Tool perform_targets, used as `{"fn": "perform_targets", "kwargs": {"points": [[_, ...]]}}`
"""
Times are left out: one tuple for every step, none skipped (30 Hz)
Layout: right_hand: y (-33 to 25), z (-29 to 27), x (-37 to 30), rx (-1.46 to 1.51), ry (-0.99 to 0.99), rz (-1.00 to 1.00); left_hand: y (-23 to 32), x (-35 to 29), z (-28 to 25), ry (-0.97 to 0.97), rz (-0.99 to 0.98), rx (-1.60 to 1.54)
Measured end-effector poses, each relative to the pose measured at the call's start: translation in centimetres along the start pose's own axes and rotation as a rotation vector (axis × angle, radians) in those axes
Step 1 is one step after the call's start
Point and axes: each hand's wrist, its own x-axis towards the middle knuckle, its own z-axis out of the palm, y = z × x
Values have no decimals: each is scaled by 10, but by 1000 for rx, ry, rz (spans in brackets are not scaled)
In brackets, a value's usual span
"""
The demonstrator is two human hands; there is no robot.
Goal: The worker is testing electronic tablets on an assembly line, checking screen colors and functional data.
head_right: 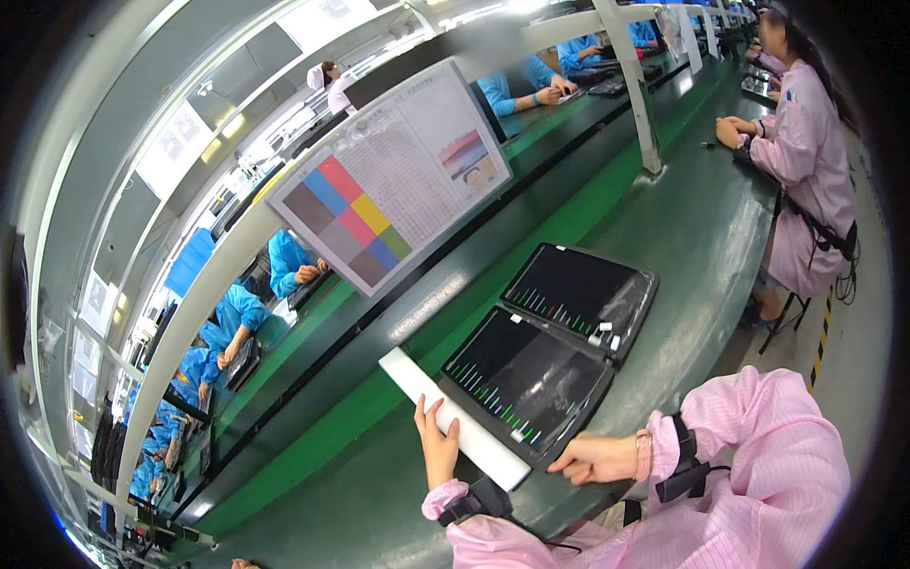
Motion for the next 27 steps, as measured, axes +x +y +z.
{"fn": "perform_targets", "kwargs": {"points": [[6, 6, 1, 23, -10, 10, 0, -7, -11, -66, -12, 43], [10, 13, 5, 29, -74, 93, 0, -12, -21, -123, -90, 78], [13, 21, 9, -40, -115, 142, 1, -19, -32, -145, -36, 73], [15, 28, 10, -121, -91, 146, 2, -23, -41, -198, -50, 70], [11, 31, 11, -187, -110, 223, 5, -27, -48, -223, -141, 103], [9, 34, 10, -265, -243, 223, 9, -30, -54, -247, -146, 172], [6, 35, 8, -353, -271, 136, 14, -31, -60, -245, -73, 217], [1, 34, 6, -440, -296, 143, 19, -31, -63, -253, -72, 246], [-4, 32, 3, -423, -359, 202, 24, -28, -65, -284, -162, 278], [-8, 29, -1, -459, -393, 166, 29, -25, -66, -291, -99, 325], [-11, 25, -6, -514, -349, 95, 34, -22, -66, -269, 37, 352], [-16, 19, -11, -519, -336, 54, 39, -20, -62, -248, 77, 375], [-20, 13, -16, -521, -313, 7, 42, -16, -60, -286, -7, 380], [-25, 7, -22, -531, -348, 4, 45, -12, -57, -299, 28, 440], [-31, 1, -27, -550, -290, -87, 47, -10, -53, -285, 125, 501], [-37, -6, -33, -552, -281, -122, 48, -7, -49, -263, 138, 510], [-42, -11, -38, -536, -254, -147, 48, -5, -46, -263, 146, 514], [-46, -15, -43, -529, -265, -123, 47, -4, -43, -303, 69, 515], [-50, -18, -47, -526, -194, -186, 46, -2, -41, -303, 98, 535], [-54, -21, -52, -521, -170, -205, 46, -1, -39, -320, 68, 513], [-58, -22, -56, -513, -207, -164, 45, -1, -38, -341, 35, 512], [-61, -23, -60, -528, -200, -192, 44, -1, -38, -338, 70, 515], [-66, -24, -63, -547, -144, -251, 44, -2, -39, -367, 2, 507], [-71, -24, -65, -579, -140, -281, 44, -3, -40, -335, -6, 493], [-79, -25, -65, -606, -135, -331, 45, -4, -42, -298, 26, 486], [-88, -25, -63, -712, -143, -415, 46, -7, -45, -292, 26, 500], [-98, -26, -61, -803, -100, -599, 47, -10, -47, -248, 71, 479]]}}
